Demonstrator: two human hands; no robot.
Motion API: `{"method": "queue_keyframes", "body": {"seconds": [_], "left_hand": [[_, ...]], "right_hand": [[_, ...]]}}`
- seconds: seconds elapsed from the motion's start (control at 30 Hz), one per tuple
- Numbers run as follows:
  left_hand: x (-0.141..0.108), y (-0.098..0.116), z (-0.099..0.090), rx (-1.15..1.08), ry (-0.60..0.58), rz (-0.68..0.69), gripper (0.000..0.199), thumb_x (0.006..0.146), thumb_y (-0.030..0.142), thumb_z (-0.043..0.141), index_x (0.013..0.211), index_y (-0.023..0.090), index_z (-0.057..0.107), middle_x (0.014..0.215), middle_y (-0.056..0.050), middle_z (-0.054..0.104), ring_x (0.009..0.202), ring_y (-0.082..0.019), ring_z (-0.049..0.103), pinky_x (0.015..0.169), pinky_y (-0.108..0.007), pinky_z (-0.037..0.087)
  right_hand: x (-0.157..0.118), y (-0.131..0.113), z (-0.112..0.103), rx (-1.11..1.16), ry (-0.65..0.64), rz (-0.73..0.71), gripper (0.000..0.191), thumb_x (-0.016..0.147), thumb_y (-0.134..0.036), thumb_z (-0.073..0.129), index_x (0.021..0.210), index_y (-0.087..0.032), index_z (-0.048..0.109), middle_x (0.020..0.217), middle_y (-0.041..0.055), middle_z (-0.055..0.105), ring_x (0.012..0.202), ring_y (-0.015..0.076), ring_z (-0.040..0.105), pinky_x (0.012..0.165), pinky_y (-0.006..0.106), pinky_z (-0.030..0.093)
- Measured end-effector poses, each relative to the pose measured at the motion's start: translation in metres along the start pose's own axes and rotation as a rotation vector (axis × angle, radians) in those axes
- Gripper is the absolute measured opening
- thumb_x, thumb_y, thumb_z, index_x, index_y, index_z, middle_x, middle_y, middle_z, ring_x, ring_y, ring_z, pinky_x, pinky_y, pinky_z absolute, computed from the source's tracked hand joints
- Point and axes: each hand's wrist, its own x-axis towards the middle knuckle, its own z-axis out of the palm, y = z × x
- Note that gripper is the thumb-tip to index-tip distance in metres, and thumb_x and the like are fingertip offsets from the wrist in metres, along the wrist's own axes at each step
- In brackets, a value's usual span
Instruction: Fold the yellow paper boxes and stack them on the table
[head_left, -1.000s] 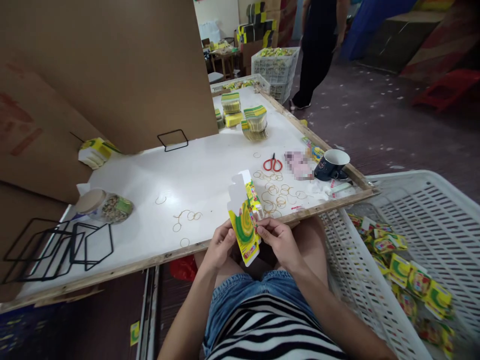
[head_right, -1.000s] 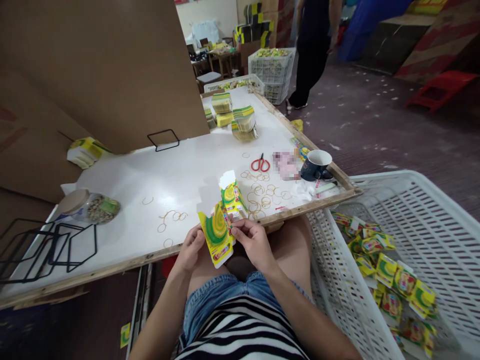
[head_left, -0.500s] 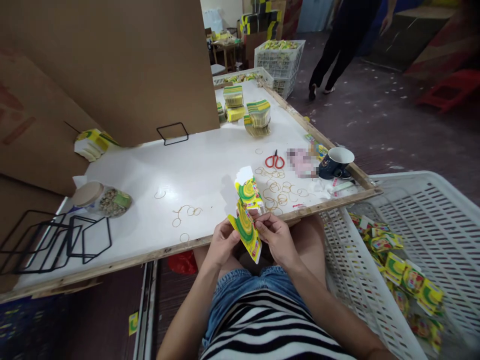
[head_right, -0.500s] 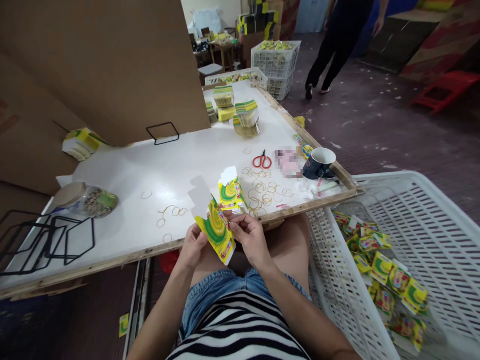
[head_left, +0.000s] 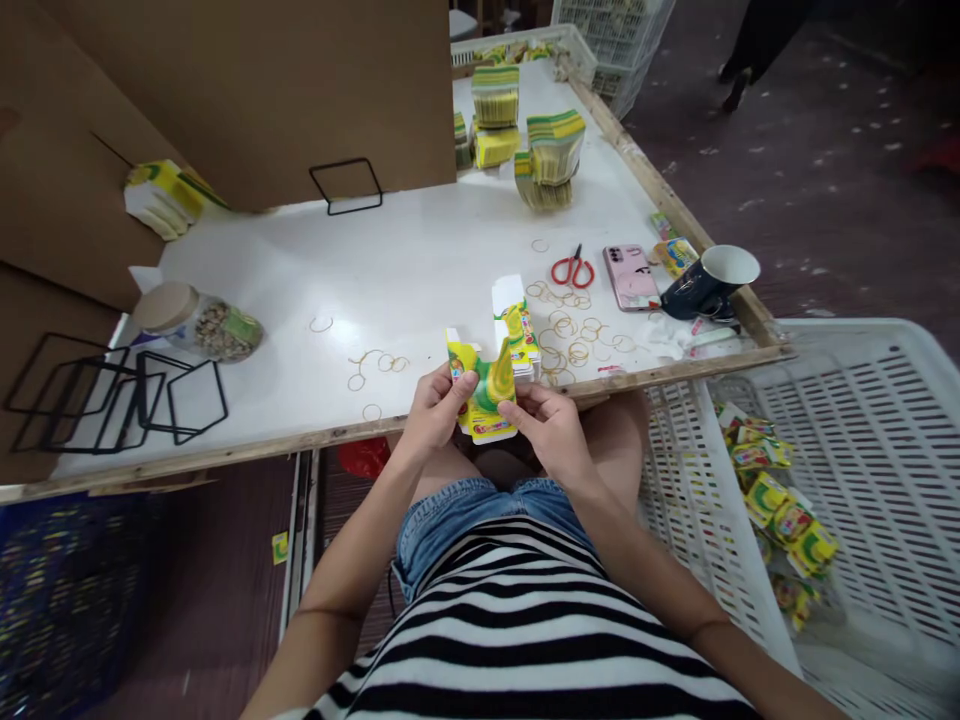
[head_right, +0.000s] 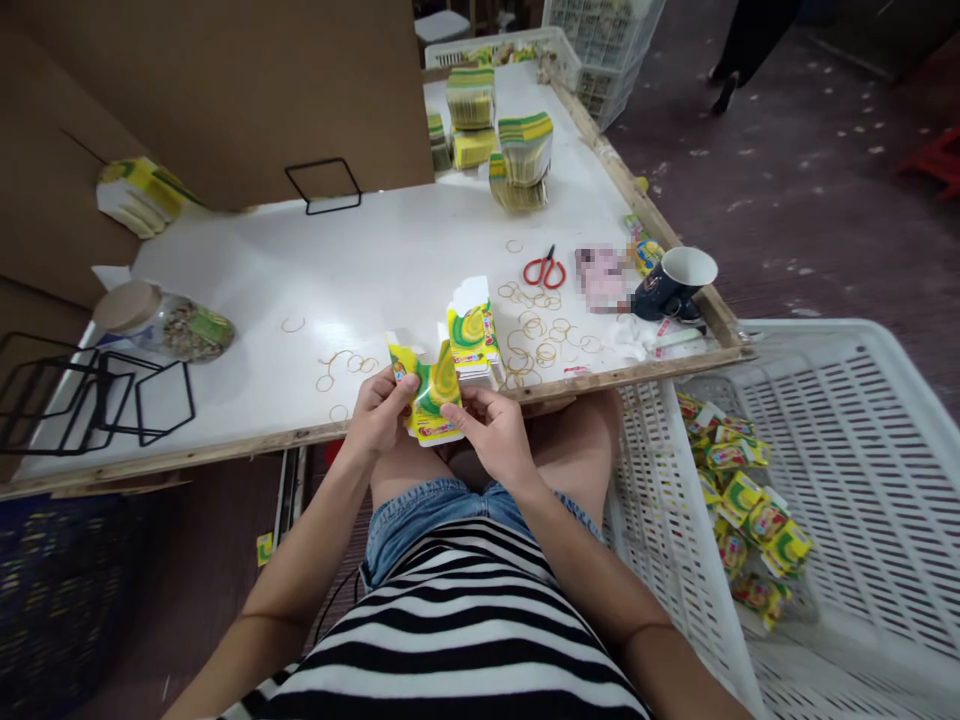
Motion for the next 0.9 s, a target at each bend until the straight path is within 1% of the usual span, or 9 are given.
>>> {"method": "queue_keyframes", "body": {"seconds": [0.1,0.2,0.27,0.33,0.4,0.53,0.63,0.77,0.9], "left_hand": [[-0.001,-0.001,0.005,0.02,-0.035,-0.01,0.04,0.079,0.05,0.069,0.095,0.015,0.061,0.07,-0.001,0.067,0.06,-0.012,0.064,0.054,-0.02,0.051],[-0.005,-0.003,0.009,0.039,-0.003,0.011,0.056,0.079,0.038,0.073,0.122,0.021,0.042,0.087,-0.001,0.068,0.075,-0.015,0.069,0.067,-0.023,0.056],[-0.01,-0.004,0.01,0.064,0.047,0.036,0.064,0.079,0.031,0.073,0.127,0.025,0.031,0.095,-0.001,0.066,0.08,-0.015,0.07,0.071,-0.025,0.058],[-0.014,-0.004,0.01,0.091,0.057,0.044,0.062,0.082,0.028,0.07,0.128,0.028,0.027,0.099,-0.002,0.064,0.08,-0.015,0.071,0.07,-0.026,0.058],[-0.017,-0.004,0.007,0.099,0.018,0.043,0.062,0.085,0.028,0.067,0.131,0.03,0.025,0.103,-0.003,0.063,0.082,-0.016,0.071,0.07,-0.028,0.059],[-0.021,0.0,0.0,0.095,-0.15,-0.007,0.067,0.086,0.026,0.065,0.14,0.031,0.025,0.103,-0.004,0.064,0.082,-0.016,0.069,0.072,-0.029,0.058],[-0.024,0.004,-0.003,0.073,-0.234,-0.073,0.061,0.085,0.026,0.067,0.136,0.028,0.034,0.097,-0.003,0.065,0.08,-0.017,0.069,0.071,-0.03,0.058],[-0.026,0.003,-0.005,0.012,-0.298,-0.139,0.048,0.082,0.024,0.071,0.12,0.025,0.043,0.095,-0.003,0.067,0.082,-0.019,0.07,0.07,-0.029,0.057],[-0.026,0.0,-0.004,-0.007,-0.323,-0.168,0.041,0.08,0.025,0.073,0.11,0.022,0.044,0.098,-0.005,0.069,0.08,-0.019,0.071,0.069,-0.028,0.056]], "right_hand": [[0.0,0.002,-0.001,-0.071,0.066,-0.062,0.029,0.073,-0.043,0.076,0.083,-0.017,0.066,0.077,0.0026,0.07,0.071,0.0184,0.064,0.07,0.033,0.054],[0.0,0.004,-0.004,-0.235,0.182,-0.165,0.025,0.079,-0.041,0.071,0.081,-0.017,0.063,0.071,0.0005,0.064,0.062,0.0142,0.056,0.061,0.027,0.048],[0.001,0.005,-0.006,-0.354,0.214,-0.213,0.021,0.08,-0.037,0.07,0.085,-0.018,0.063,0.068,-0.0015,0.059,0.058,0.0121,0.049,0.056,0.025,0.043],[0.002,0.005,-0.007,-0.415,0.182,-0.258,0.022,0.08,-0.033,0.07,0.096,-0.019,0.062,0.075,-0.0013,0.059,0.057,0.0107,0.046,0.053,0.024,0.04],[0.003,0.002,-0.009,-0.415,0.106,-0.324,0.034,0.082,-0.03,0.068,0.114,-0.022,0.058,0.09,0.0013,0.061,0.059,0.0103,0.047,0.053,0.024,0.041],[0.005,-0.007,-0.014,-0.359,-0.035,-0.39,0.05,0.087,-0.03,0.063,0.135,-0.028,0.045,0.111,0.0058,0.059,0.076,0.0139,0.057,0.067,0.027,0.05],[0.006,-0.015,-0.021,-0.346,-0.133,-0.332,0.04,0.088,-0.032,0.062,0.128,-0.028,0.053,0.108,0.005,0.061,0.084,0.0162,0.06,0.075,0.029,0.051],[0.006,-0.026,-0.028,-0.383,-0.206,-0.27,0.018,0.088,-0.034,0.062,0.102,-0.023,0.064,0.093,0.003,0.064,0.08,0.0161,0.06,0.071,0.027,0.05],[0.007,-0.032,-0.029,-0.46,-0.198,-0.313,0.019,0.09,-0.036,0.059,0.083,-0.02,0.065,0.078,0.0021,0.064,0.075,0.016,0.059,0.067,0.026,0.047]]}}
